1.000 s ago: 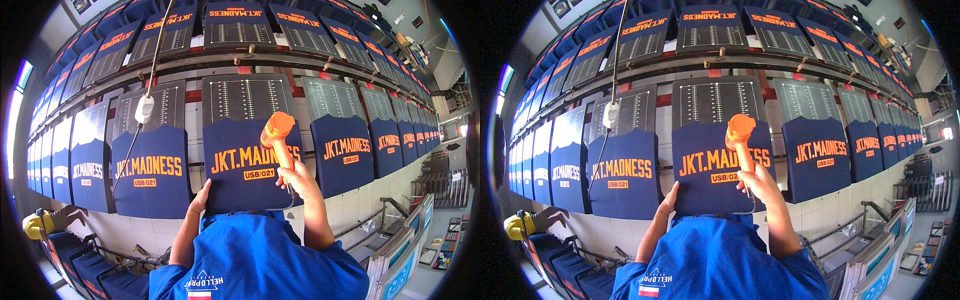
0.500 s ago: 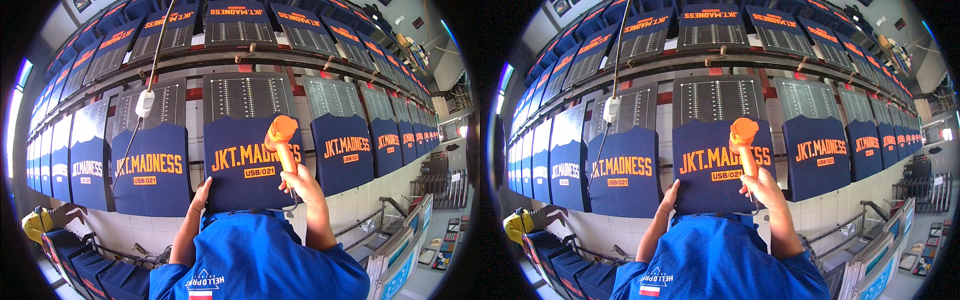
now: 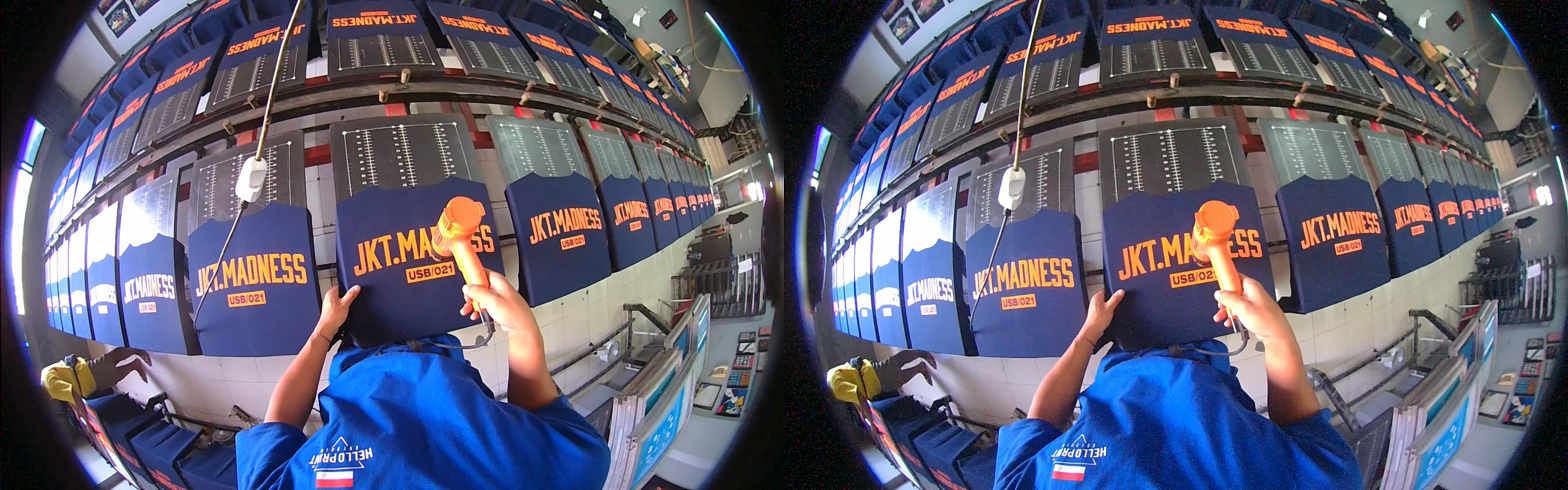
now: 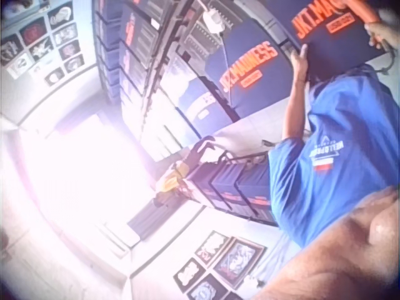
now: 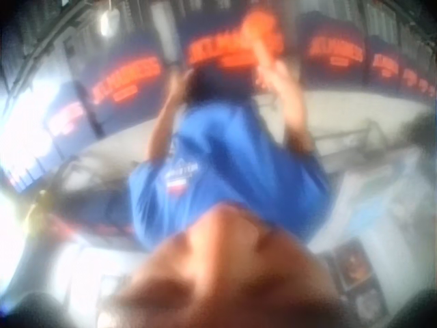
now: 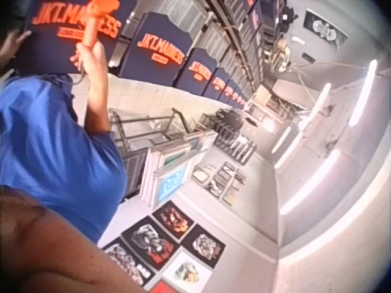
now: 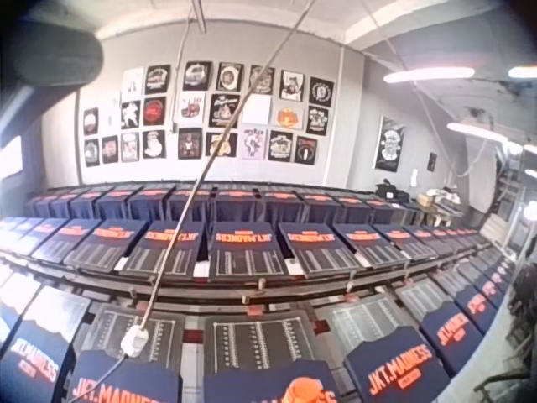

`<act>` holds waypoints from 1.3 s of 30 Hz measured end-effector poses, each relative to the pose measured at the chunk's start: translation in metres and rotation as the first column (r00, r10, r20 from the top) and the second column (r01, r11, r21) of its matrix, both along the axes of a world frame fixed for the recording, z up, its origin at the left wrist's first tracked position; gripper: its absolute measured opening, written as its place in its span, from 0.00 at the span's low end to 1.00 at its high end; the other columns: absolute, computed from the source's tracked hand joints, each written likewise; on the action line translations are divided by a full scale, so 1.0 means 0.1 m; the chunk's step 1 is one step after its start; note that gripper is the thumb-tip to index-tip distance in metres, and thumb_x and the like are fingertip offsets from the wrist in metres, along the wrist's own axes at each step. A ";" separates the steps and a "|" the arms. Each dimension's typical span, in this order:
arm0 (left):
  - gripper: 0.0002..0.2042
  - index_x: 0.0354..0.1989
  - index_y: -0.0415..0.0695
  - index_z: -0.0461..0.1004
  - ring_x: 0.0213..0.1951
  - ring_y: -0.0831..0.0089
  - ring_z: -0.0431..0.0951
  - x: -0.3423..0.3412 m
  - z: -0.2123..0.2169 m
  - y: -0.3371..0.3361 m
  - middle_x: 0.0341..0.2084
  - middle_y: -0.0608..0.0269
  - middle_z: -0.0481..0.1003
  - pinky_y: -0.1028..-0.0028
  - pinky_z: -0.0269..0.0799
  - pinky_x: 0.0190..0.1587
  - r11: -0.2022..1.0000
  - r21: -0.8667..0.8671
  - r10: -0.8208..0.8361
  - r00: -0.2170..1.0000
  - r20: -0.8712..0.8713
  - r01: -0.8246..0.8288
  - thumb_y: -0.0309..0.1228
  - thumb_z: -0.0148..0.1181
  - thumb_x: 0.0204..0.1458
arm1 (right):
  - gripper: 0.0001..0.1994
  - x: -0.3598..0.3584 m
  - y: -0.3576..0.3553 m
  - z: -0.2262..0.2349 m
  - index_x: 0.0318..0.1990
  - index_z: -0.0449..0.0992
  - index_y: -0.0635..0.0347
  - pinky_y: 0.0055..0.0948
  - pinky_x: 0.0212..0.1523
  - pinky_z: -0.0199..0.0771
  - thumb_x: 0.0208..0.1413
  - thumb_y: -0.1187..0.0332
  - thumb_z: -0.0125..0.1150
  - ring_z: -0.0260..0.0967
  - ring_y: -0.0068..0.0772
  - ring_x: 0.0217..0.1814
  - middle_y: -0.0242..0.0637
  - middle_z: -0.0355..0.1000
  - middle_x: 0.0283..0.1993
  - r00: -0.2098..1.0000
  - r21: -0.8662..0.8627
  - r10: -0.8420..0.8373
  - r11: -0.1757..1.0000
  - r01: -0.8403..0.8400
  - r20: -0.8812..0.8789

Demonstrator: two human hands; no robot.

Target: The person uses a heat gun to dry the ink on a row of screen-printed t-shirts mounted on boards, occasionally touching the shirts by hand to check for dryness.

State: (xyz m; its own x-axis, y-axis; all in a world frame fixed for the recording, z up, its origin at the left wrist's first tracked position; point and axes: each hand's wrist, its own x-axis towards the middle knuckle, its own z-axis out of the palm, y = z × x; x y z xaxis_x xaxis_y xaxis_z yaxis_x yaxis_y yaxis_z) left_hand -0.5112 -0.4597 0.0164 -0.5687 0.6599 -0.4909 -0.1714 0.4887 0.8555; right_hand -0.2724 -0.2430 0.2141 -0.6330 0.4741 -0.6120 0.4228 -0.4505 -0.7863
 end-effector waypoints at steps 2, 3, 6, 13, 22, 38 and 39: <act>0.26 0.43 0.29 0.72 0.33 0.71 0.77 -0.01 -0.10 -0.06 0.32 0.53 0.77 0.71 0.73 0.36 1.000 -0.025 -0.007 1.000 -0.019 0.006 0.46 0.61 0.53 | 0.13 -0.05 -0.03 0.02 0.45 0.67 0.66 0.22 0.24 0.73 0.56 0.68 0.57 0.73 0.25 0.27 0.34 0.69 0.30 1.000 -0.004 0.014 1.000 -0.014 0.007; 0.26 0.44 0.28 0.71 0.35 0.70 0.78 0.02 -0.02 -0.03 0.34 0.50 0.78 0.72 0.74 0.38 0.998 -0.058 0.003 1.000 0.000 -0.003 0.45 0.63 0.53 | 0.13 -0.05 -0.01 0.01 0.45 0.67 0.66 0.23 0.24 0.73 0.56 0.68 0.57 0.73 0.25 0.28 0.35 0.70 0.30 1.000 -0.013 0.028 1.000 -0.028 0.013; 0.24 0.44 0.28 0.71 0.35 0.72 0.78 0.01 -0.03 -0.02 0.34 0.53 0.77 0.72 0.75 0.38 0.999 -0.034 0.016 0.996 0.082 -0.013 0.43 0.62 0.54 | 0.14 -0.16 0.01 -0.06 0.45 0.67 0.67 0.23 0.25 0.73 0.56 0.67 0.57 0.73 0.26 0.28 0.36 0.70 0.30 0.999 0.025 0.050 0.998 -0.050 0.007; 0.25 0.46 0.30 0.71 0.37 0.76 0.73 0.05 0.03 0.00 0.35 0.59 0.76 0.74 0.71 0.39 0.993 0.097 0.050 0.984 0.172 -0.067 0.44 0.61 0.55 | 0.12 -0.47 0.16 -0.27 0.40 0.67 0.64 0.22 0.25 0.72 0.55 0.64 0.58 0.72 0.25 0.28 0.32 0.69 0.28 0.996 0.113 0.007 0.994 0.003 -0.090; 0.26 0.42 0.30 0.73 0.35 0.76 0.72 -0.03 -0.04 -0.03 0.33 0.58 0.76 0.73 0.70 0.38 0.997 0.072 -0.039 0.987 0.154 0.028 0.48 0.59 0.54 | 0.13 -0.29 -0.18 -0.09 0.42 0.67 0.64 0.22 0.26 0.72 0.55 0.64 0.57 0.72 0.25 0.28 0.33 0.69 0.29 1.000 0.059 0.001 0.998 -0.001 -0.007; 0.25 0.45 0.30 0.72 0.35 0.72 0.78 -0.05 -0.42 -0.08 0.34 0.54 0.77 0.73 0.75 0.39 0.989 0.144 -0.007 0.971 0.239 -0.028 0.45 0.61 0.55 | 0.14 -0.61 -0.18 -0.21 0.45 0.66 0.66 0.22 0.23 0.72 0.57 0.66 0.56 0.70 0.23 0.25 0.33 0.68 0.28 0.998 0.129 -0.007 0.992 0.016 -0.070; 0.25 0.45 0.30 0.72 0.35 0.72 0.78 -0.04 -0.41 -0.07 0.34 0.55 0.77 0.73 0.75 0.39 0.989 0.147 -0.007 0.970 0.242 -0.030 0.45 0.61 0.55 | 0.14 -0.63 -0.16 -0.21 0.44 0.66 0.66 0.22 0.23 0.72 0.57 0.66 0.56 0.70 0.23 0.25 0.32 0.68 0.28 0.997 0.133 -0.005 0.991 0.016 -0.076</act>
State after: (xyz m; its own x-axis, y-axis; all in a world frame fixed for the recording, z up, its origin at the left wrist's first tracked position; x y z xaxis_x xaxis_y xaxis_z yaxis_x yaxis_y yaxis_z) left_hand -0.5157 -0.4668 -0.0247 -0.4537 0.7301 -0.5111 -0.3861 0.3559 0.8510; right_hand -0.3351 -0.2594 0.1930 -0.6692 0.5554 -0.4937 0.3563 -0.3433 -0.8690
